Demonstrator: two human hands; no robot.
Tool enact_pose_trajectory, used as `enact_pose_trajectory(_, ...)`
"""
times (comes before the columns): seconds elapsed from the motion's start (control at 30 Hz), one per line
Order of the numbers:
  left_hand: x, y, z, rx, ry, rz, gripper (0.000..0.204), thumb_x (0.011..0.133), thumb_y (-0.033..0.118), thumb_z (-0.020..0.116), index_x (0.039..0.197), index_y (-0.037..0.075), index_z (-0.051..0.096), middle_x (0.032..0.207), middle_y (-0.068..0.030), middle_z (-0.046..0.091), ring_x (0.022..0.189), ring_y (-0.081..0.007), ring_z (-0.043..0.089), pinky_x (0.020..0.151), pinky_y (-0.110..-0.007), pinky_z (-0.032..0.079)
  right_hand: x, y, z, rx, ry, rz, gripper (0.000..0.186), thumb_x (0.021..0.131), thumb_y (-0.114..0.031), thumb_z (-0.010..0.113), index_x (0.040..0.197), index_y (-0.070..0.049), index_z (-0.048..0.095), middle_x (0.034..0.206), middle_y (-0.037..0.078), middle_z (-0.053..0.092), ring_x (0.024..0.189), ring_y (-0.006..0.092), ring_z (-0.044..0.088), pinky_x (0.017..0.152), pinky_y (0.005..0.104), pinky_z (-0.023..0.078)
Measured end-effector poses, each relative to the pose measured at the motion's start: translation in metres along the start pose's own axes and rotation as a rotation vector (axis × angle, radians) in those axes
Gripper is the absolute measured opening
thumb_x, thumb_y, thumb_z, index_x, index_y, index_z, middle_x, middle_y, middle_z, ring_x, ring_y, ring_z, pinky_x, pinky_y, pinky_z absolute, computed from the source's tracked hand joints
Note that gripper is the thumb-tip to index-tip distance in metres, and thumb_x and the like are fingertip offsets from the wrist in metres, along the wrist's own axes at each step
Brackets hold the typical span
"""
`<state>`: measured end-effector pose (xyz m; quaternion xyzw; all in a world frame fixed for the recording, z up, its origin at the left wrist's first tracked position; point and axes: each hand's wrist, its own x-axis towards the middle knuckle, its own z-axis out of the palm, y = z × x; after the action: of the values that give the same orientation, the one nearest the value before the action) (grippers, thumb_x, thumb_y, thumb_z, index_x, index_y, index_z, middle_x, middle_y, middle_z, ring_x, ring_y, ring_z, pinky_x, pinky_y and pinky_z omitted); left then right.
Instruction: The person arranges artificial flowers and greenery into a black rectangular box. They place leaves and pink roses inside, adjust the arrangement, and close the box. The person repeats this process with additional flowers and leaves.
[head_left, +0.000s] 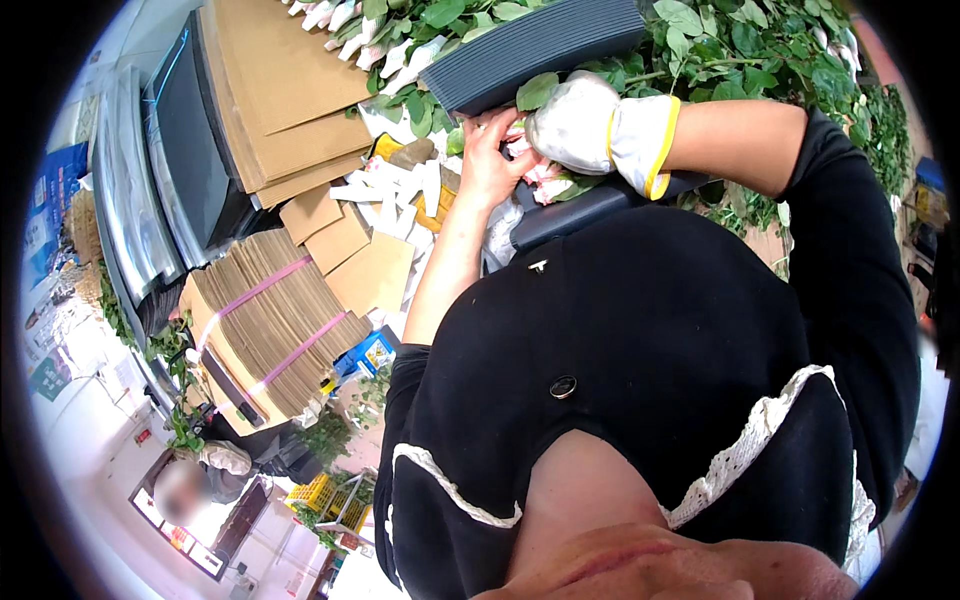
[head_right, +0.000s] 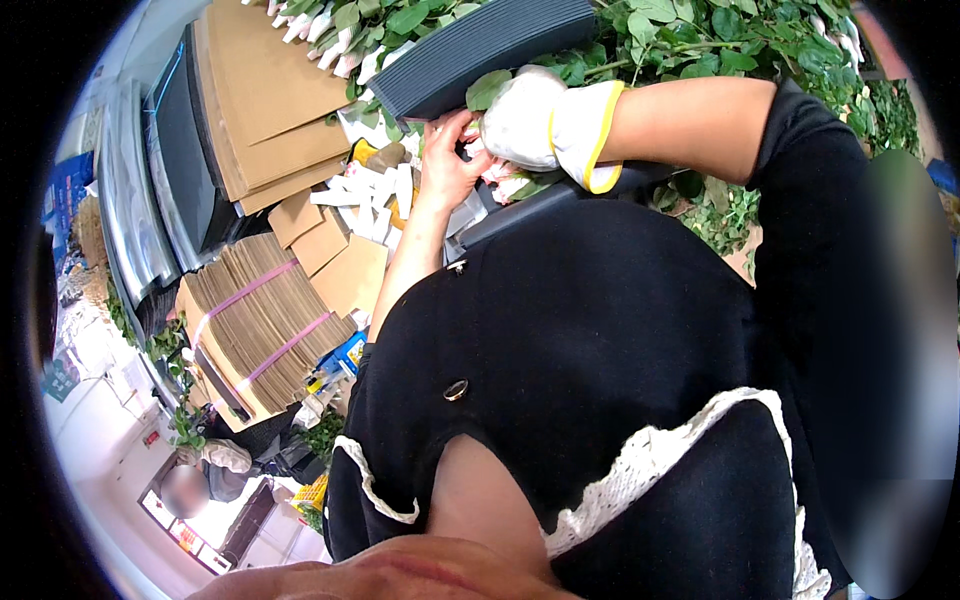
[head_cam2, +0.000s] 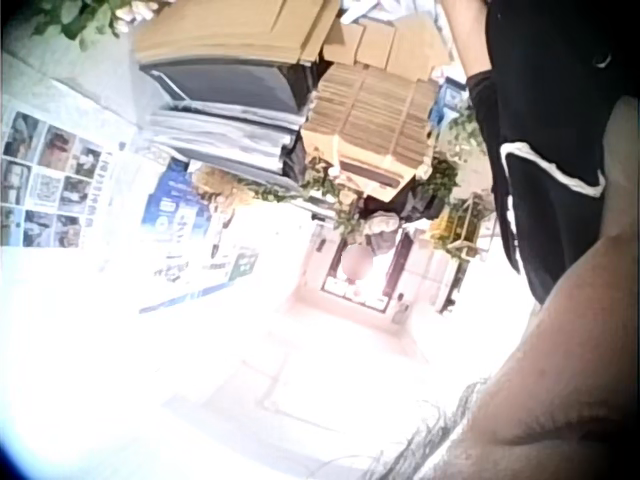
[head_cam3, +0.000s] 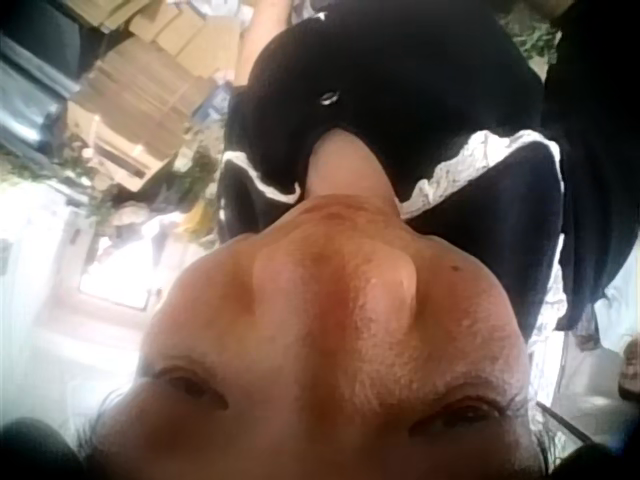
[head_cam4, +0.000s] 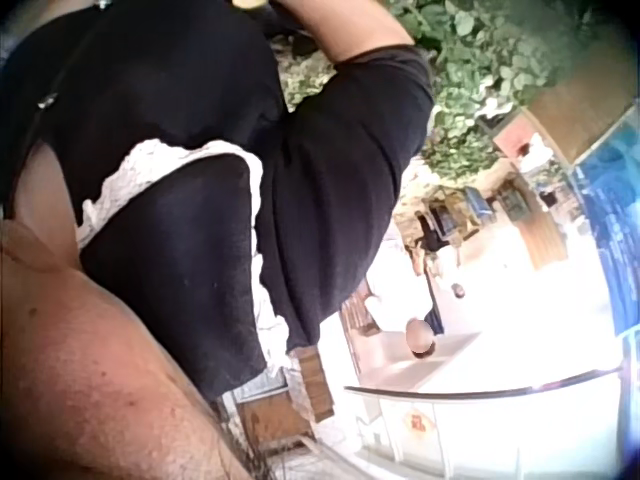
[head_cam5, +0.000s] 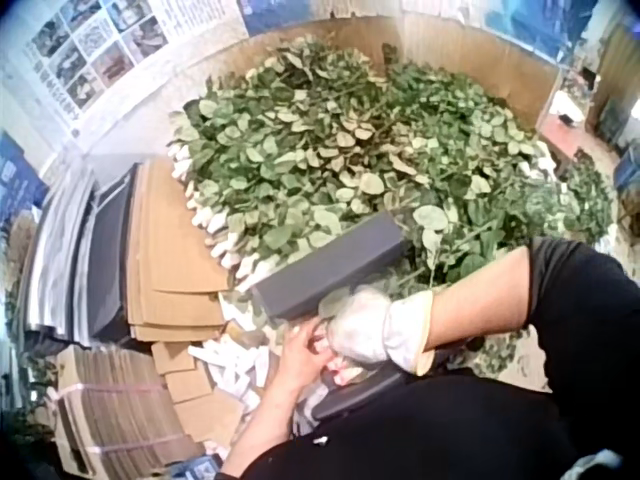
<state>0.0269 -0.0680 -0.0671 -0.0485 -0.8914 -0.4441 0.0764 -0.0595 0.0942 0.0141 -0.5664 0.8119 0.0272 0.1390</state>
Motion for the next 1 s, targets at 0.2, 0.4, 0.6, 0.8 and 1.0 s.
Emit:
enact_pose_trajectory(0.2,-0.002,0.000,-0.002,-0.011,-0.019,-0.022,0.054,0.068,0.022,0.082,0.116,0.009,0.063,0.113,-0.0097,0.062,0.110,-0.0270,0.052,0.095,-0.037,0.043,-0.021,-0.001,-0.040,0.119,-0.199,0.079,0.021,0.081,-0.022,0.060,0.090,-0.009,0.073,0.088,0.012,0.071,0.085,0.0332,0.069,0.075,0.0447,0.055)
enact_pose_trajectory(0.4,0.005,0.011,-0.007,-0.179,-0.096,-0.177,0.054,0.065,0.020,0.083,0.114,0.010,0.065,0.109,-0.0098,0.066,0.104,-0.0265,0.055,0.094,-0.037,0.044,-0.018,0.004,-0.012,0.126,-0.268,-0.011,0.022,0.084,-0.024,0.058,0.094,-0.011,0.073,0.093,0.012,0.071,0.088,0.0323,0.069,0.075,0.0430,0.054)
enact_pose_trajectory(0.6,0.000,0.014,-0.009,-0.029,-0.122,-0.172,0.053,0.068,0.019,0.081,0.117,0.008,0.064,0.113,-0.0139,0.065,0.107,-0.0291,0.057,0.092,-0.037,0.047,-0.055,0.021,-0.028,0.346,0.231,-0.053,0.023,0.084,-0.031,0.057,0.084,-0.011,0.068,0.072,0.015,0.066,0.069,0.0354,0.066,0.061,0.0439,0.053)
enact_pose_trajectory(0.8,0.004,0.023,-0.003,-0.055,-0.086,-0.090,0.051,0.069,0.011,0.080,0.117,0.008,0.064,0.113,-0.0122,0.057,0.104,-0.0256,0.058,0.087,-0.035,0.052,-0.132,0.080,-0.004,-0.010,0.163,0.811,0.018,0.085,-0.019,0.052,0.093,-0.011,0.066,0.084,0.016,0.069,0.079,0.0335,0.068,0.068,0.0453,0.054)
enact_pose_trajectory(1.0,-0.006,0.006,-0.013,-0.019,-0.084,-0.098,0.051,0.068,0.012,0.081,0.116,0.010,0.065,0.114,-0.0109,0.062,0.109,-0.0270,0.055,0.093,-0.037,0.048,-0.131,0.060,-0.037,0.037,-0.148,0.721,0.027,0.086,-0.018,0.049,0.091,-0.009,0.074,0.094,0.017,0.071,0.088,0.0329,0.070,0.076,0.0441,0.054)
